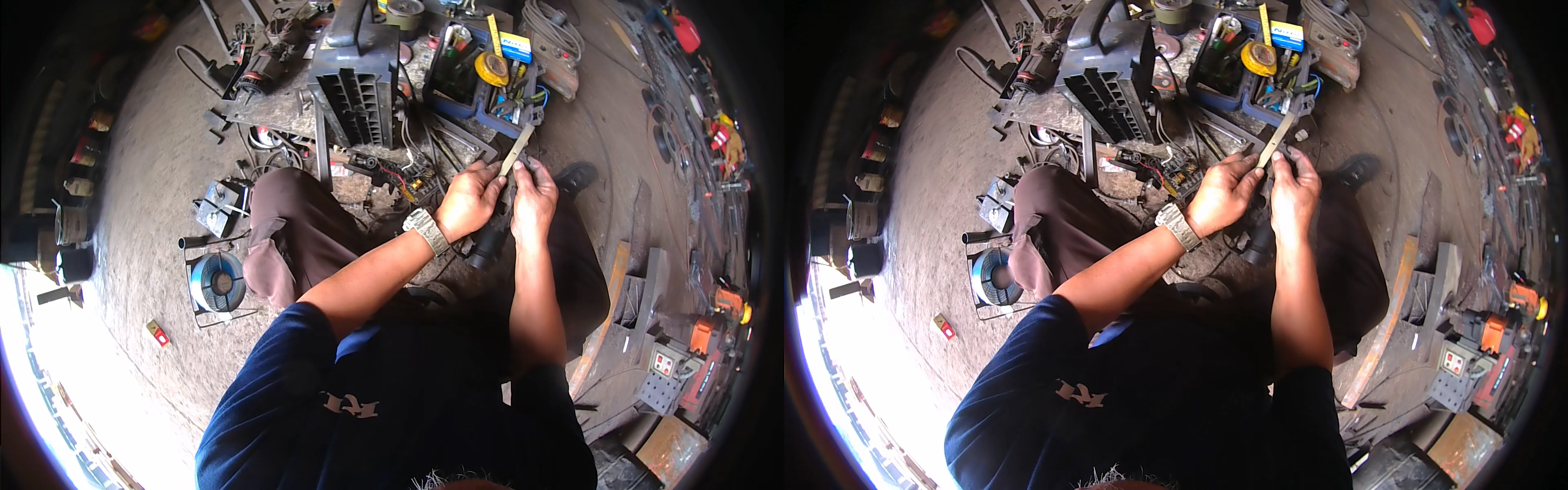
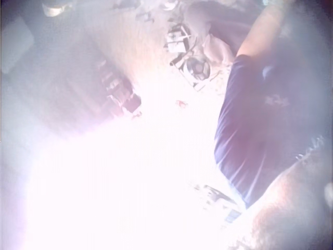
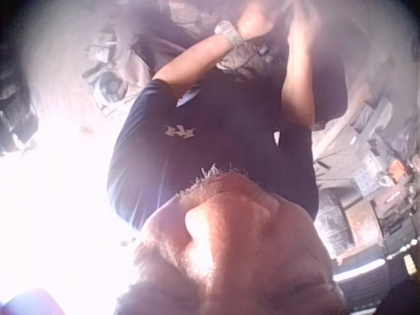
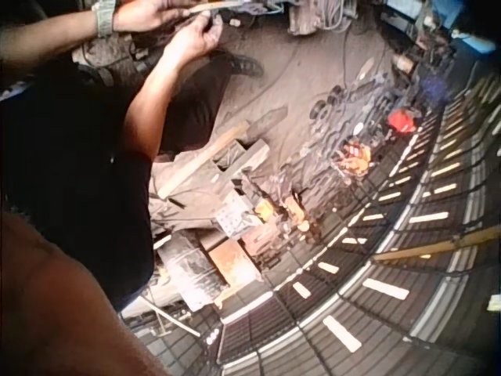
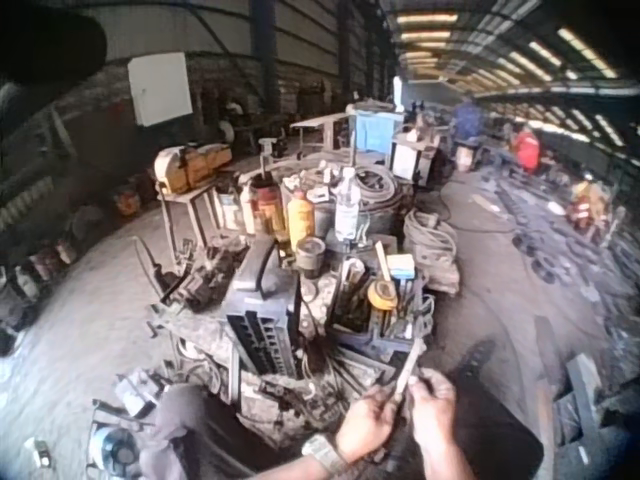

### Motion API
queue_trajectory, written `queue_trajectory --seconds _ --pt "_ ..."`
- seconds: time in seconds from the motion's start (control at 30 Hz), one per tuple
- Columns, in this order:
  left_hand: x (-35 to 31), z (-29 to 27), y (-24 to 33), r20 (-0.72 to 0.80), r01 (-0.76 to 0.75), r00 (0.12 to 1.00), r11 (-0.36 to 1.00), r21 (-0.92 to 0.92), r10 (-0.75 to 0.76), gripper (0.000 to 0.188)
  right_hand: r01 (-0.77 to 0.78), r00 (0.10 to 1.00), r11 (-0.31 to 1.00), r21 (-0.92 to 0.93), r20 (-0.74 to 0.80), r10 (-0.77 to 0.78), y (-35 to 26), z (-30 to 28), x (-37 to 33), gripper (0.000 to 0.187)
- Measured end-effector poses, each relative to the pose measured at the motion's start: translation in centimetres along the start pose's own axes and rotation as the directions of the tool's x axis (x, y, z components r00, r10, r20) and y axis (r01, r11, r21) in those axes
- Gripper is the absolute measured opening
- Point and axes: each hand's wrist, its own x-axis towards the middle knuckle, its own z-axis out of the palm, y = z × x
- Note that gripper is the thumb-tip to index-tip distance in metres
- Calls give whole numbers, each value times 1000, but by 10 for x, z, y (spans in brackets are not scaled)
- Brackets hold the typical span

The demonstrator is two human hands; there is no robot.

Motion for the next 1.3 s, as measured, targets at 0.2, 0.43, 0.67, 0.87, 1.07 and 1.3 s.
queue_trajectory --seconds 0.2,0.43,0.67,0.87,1.07,1.3 --pt "3 -4 -3 10 32 999 999 2 -32 30 13 1000 998 -65 29 -11 2 1 -14 22" --pt "3 0 -10 -14 55 998 998 1 -55 32 -9 1000 994 -106 16 11 6 4 -29 23" --pt "1 1 -15 -8 60 998 998 19 -60 32 -17 999 992 -128 30 21 6 2 -37 23" --pt "0 6 -19 2 104 995 994 -41 -104 32 -20 1000 974 -224 7 22 7 0 -43 26" --pt "-2 9 -24 4 161 987 986 -37 -161 34 -42 999 957 -286 -7 42 23 -7 -47 27" --pt "-3 16 -30 -38 163 986 986 -20 -164 32 -101 992 950 -296 44 119 27 -9 -58 24"
